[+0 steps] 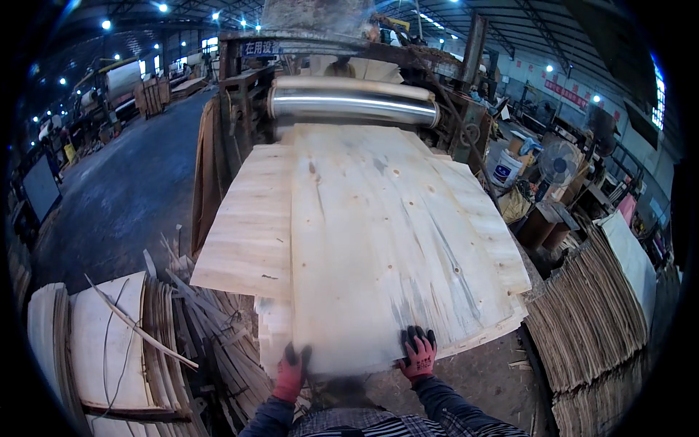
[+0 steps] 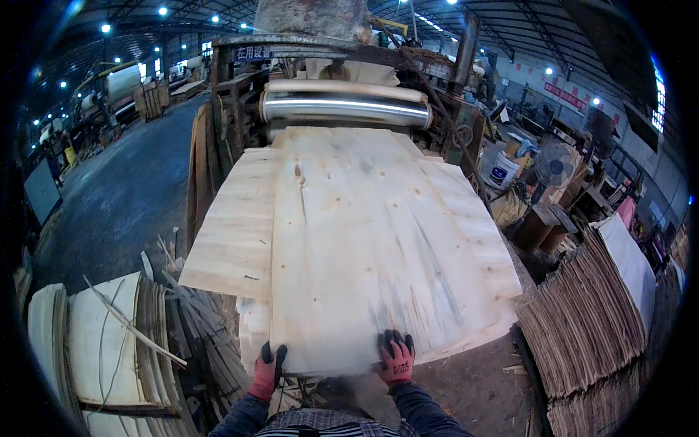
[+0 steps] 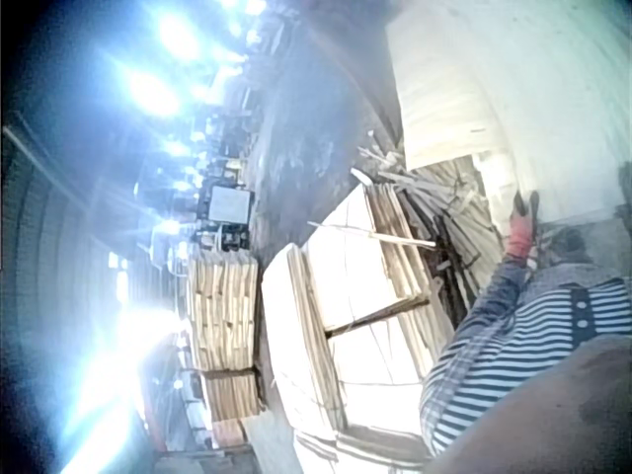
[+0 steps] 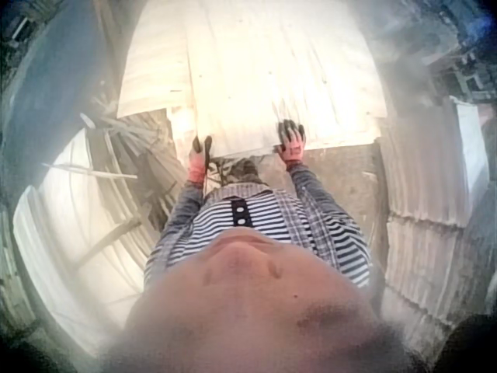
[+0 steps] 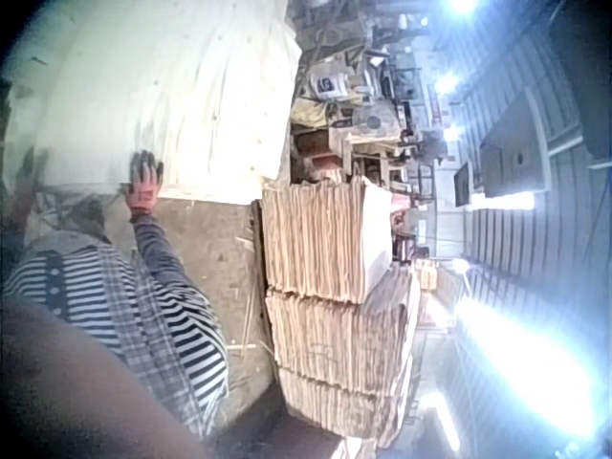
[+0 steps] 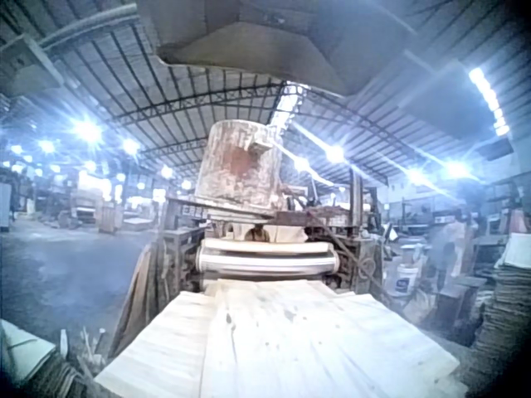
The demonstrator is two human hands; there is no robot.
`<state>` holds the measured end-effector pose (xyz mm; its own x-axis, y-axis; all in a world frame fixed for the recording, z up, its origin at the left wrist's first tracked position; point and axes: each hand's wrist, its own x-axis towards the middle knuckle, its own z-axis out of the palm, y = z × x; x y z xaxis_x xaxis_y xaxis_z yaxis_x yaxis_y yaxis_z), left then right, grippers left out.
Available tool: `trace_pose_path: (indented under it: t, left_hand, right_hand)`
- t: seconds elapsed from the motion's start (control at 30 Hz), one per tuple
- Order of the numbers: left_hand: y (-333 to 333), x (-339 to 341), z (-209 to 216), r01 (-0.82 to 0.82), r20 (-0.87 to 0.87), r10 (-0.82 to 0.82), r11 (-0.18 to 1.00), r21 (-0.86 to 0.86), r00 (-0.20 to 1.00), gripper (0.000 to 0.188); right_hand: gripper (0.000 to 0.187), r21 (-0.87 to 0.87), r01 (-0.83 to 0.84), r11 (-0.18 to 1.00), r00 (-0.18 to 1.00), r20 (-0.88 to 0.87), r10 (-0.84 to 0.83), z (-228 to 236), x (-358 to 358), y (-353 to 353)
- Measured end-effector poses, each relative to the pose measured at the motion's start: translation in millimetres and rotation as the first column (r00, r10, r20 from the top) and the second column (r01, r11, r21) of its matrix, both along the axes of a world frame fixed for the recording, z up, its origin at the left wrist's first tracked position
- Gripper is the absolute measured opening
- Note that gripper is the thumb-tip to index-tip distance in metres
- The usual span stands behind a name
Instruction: The person repeatedly picks up large thin wood sheets from a stack and feeds them into a roller machine. They handle each sheet by hand, guiding it through the rollers, then remove and restack the processed sheets. The cycle continues with multiple sheets in a repetitive manner.
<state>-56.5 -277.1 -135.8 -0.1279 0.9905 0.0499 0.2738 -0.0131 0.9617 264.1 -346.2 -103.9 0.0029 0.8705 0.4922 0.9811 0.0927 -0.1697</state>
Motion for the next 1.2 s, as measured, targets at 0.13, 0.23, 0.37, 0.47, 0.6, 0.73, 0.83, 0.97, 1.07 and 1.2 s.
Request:
trace_pose_path:
  t: [0.13, 0.23, 0.37, 0.47, 0.6, 0.73, 0.83, 0.97, 1.07, 1.2]
  left_hand:
    - [-6.0, 3.6, 33.4, 0.033, 0.001, -0.033, 0.997, -0.063, 0.999, 0.04]
    - [-3.2, 4.9, 30.4, 0.058, 0.048, -0.057, 0.998, -0.015, 0.997, 0.038]
    - [-5.7, 6.9, 44.8, 0.049, -0.031, -0.049, 0.998, 0.026, 0.998, 0.039]
    - [-3.0, 6.0, 36.9, 0.044, -0.032, -0.042, 0.998, 0.049, 0.999, 0.041]
    - [-8.1, 9.9, 60.8, 0.033, -0.062, -0.033, 0.999, 0.008, 0.998, 0.042]
    - [-9.0, 9.7, 61.3, 0.03, -0.062, -0.03, 1.0, -0.004, 0.998, 0.043]
    - [-3.6, 7.3, 38.8, 0.039, 0.018, -0.039, 0.999, -0.004, 0.999, 0.043]
    - [-4.5, 4.4, 33.5, 0.038, 0.001, -0.038, 0.999, 0.006, 0.999, 0.042]
    - [-10.1, 9.8, 64.5, 0.045, 0.104, -0.037, 0.996, -0.083, 0.994, 0.033]
    - [-9.5, 11.0, 62.2, 0.013, 0.096, -0.006, 0.997, -0.077, 0.995, 0.037]
  right_hand:
    - [0.054, -0.007, 0.004, 1.0, 1.0, -0.006, -0.004, 2.3, 0.0, -1.4]
    - [0.053, 0.008, -0.002, 1.0, 1.0, 0.001, 0.002, 0.5, 0.8, -0.3]
    - [0.053, 0.009, 0.007, 1.0, 1.0, 0.001, -0.007, 0.2, 0.3, -0.5]
    - [0.052, 0.01, 0.007, 1.0, 1.0, -0.005, -0.007, 3.6, -1.6, 0.6]
    - [0.055, -0.018, 0.041, 0.999, 0.998, 0.039, -0.04, -9.4, 6.0, 0.2]
    - [0.053, -0.01, 0.038, 0.999, 0.999, 0.022, -0.037, -6.1, 3.7, 0.3]
    - [0.052, -0.004, 0.03, 1.0, 0.999, 0.019, -0.03, -2.1, 1.2, 0.5]
    - [0.052, -0.015, 0.014, 1.0, 1.0, 0.01, -0.014, -0.5, 0.1, 0.6]
    - [0.053, -0.029, 0.016, 0.999, 1.0, 0.015, -0.016, 3.9, -0.5, -0.3]
    - [0.054, -0.044, 0.023, 0.999, 1.0, 0.022, -0.022, -0.4, 2.1, -1.4]
